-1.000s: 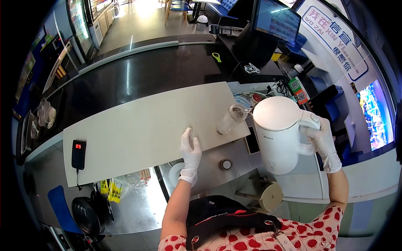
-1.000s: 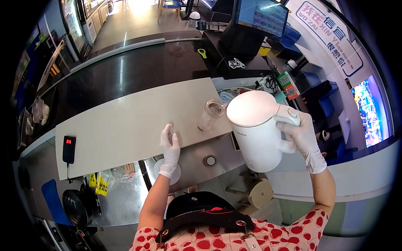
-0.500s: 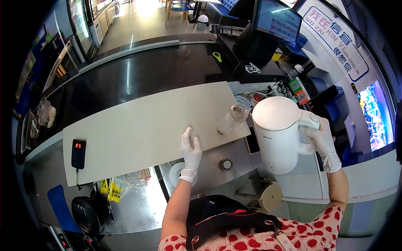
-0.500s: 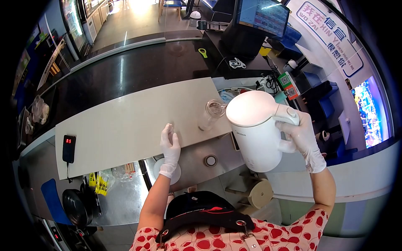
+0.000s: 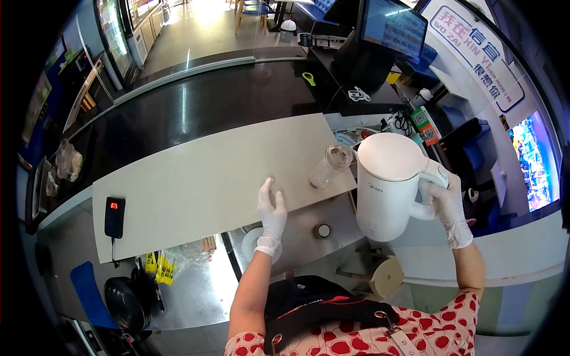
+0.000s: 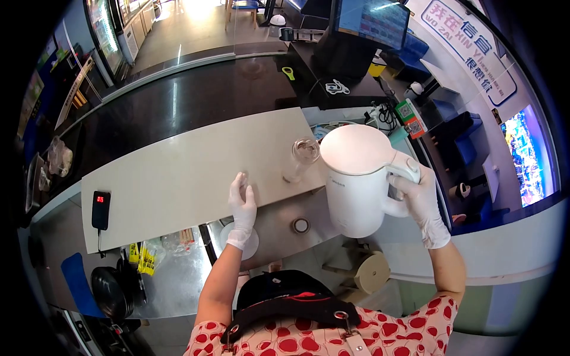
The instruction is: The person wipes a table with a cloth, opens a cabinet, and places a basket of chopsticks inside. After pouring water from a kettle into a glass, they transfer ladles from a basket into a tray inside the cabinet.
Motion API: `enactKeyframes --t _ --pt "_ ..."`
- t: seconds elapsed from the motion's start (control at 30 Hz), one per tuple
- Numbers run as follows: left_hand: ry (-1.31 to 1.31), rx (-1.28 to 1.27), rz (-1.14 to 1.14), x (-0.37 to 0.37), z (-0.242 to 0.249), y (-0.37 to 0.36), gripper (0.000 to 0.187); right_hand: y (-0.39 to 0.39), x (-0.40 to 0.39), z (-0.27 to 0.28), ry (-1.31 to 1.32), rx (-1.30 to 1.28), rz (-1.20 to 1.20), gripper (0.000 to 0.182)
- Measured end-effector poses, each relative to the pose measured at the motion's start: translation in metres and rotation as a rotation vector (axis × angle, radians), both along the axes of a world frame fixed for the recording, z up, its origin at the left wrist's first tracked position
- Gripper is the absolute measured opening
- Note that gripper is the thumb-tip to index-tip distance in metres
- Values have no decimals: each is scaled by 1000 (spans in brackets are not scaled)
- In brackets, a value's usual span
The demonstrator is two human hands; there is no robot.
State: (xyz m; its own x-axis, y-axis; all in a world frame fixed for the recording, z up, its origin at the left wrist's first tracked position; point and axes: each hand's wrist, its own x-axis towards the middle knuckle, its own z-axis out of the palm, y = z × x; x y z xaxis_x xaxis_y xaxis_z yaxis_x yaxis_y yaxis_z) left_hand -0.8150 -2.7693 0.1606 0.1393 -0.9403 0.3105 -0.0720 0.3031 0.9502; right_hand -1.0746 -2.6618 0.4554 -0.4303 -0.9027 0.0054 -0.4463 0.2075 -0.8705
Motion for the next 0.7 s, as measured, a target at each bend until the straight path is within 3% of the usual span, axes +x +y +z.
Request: enactKeyframes --t 0.13,0.27,0.4,0.53,0.7 --pt "157 125 -65 11 8 8 42 11 -3 -26 -182 -159 -30 47" --pt "184 246 -127 54 56 56 43 30 -4 -54 -289 -280 -31 42" --pt "213 190 -52 109 52 112 44 57 18 -70 -216 -340 -83 37" --pt "127 214 132 170 47 166 43 77 53 -83 -363 -318 -15 46" --pt "128 250 238 216 32 211 41 88 120 -134 -383 -325 -13 39"
